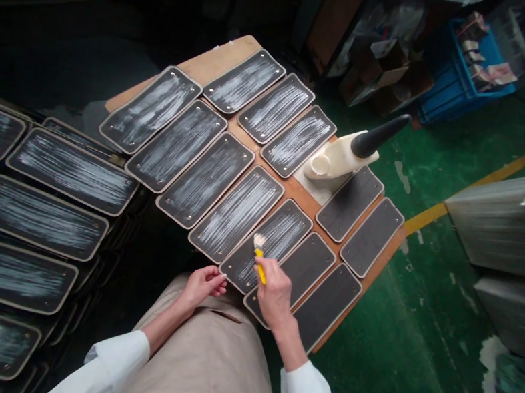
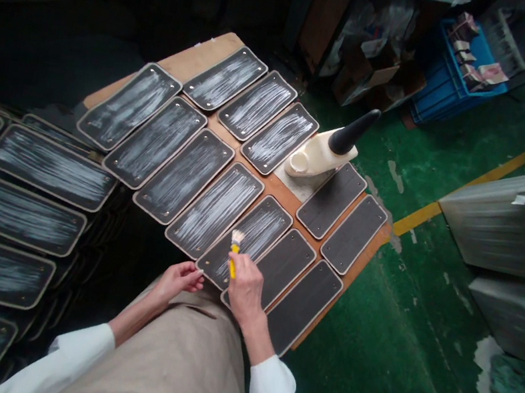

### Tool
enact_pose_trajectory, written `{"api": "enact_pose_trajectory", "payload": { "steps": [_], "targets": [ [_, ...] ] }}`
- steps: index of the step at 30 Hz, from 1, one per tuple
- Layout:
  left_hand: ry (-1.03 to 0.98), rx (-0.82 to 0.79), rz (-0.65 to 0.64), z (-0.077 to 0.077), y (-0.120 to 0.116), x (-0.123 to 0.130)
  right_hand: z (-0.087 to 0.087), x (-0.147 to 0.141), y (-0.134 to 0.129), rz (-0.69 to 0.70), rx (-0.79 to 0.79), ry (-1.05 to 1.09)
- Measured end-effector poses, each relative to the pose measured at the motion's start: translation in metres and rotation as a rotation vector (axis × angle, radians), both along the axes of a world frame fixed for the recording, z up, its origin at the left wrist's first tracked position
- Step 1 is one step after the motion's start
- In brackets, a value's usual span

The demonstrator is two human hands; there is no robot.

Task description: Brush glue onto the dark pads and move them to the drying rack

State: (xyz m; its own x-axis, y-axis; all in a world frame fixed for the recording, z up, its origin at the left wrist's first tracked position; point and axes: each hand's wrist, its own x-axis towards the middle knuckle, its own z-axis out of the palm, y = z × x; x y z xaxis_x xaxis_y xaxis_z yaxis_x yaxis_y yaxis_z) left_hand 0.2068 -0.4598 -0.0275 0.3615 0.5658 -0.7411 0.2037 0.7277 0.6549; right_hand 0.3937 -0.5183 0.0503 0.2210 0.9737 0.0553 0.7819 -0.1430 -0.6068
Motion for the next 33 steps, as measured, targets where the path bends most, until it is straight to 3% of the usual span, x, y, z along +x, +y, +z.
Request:
{"api": "enact_pose_trajectory", "payload": {
  "steps": [4,7,11,15,18,21,25,28,31,33],
  "targets": [
    [0.003,0.002,-0.004,0.003,0.002,0.001,0.01,-0.039,-0.035,0.117,-0.093,0.173],
    [0.009,0.012,-0.02,0.007,0.002,0.001,0.016,-0.036,-0.036,0.064,-0.104,0.318],
    [0.019,0.028,-0.038,0.006,0.0,0.001,0.012,0.006,-0.009,-0.106,0.004,0.371],
    [0.036,0.031,-0.042,0.002,-0.001,0.002,0.005,0.062,0.024,-0.251,0.152,0.234],
    [0.039,0.033,-0.043,-0.001,-0.002,0.002,0.002,0.09,0.042,-0.283,0.239,0.051],
    [0.044,0.043,-0.045,-0.002,-0.003,0.002,-0.002,0.094,0.047,-0.253,0.198,-0.064],
    [0.048,0.056,-0.059,-0.002,-0.003,0.002,-0.005,0.059,0.022,-0.089,0.059,-0.074],
    [0.053,0.05,-0.065,0.001,-0.003,0.003,0.003,0.025,-0.011,0.003,-0.013,0.079],
    [0.062,0.03,-0.064,0.005,-0.005,0.003,0.018,0.009,-0.041,-0.051,-0.058,0.322],
    [0.082,0.012,-0.079,0.008,-0.007,0.002,0.026,0.015,-0.056,-0.147,-0.036,0.402]
  ]
}}
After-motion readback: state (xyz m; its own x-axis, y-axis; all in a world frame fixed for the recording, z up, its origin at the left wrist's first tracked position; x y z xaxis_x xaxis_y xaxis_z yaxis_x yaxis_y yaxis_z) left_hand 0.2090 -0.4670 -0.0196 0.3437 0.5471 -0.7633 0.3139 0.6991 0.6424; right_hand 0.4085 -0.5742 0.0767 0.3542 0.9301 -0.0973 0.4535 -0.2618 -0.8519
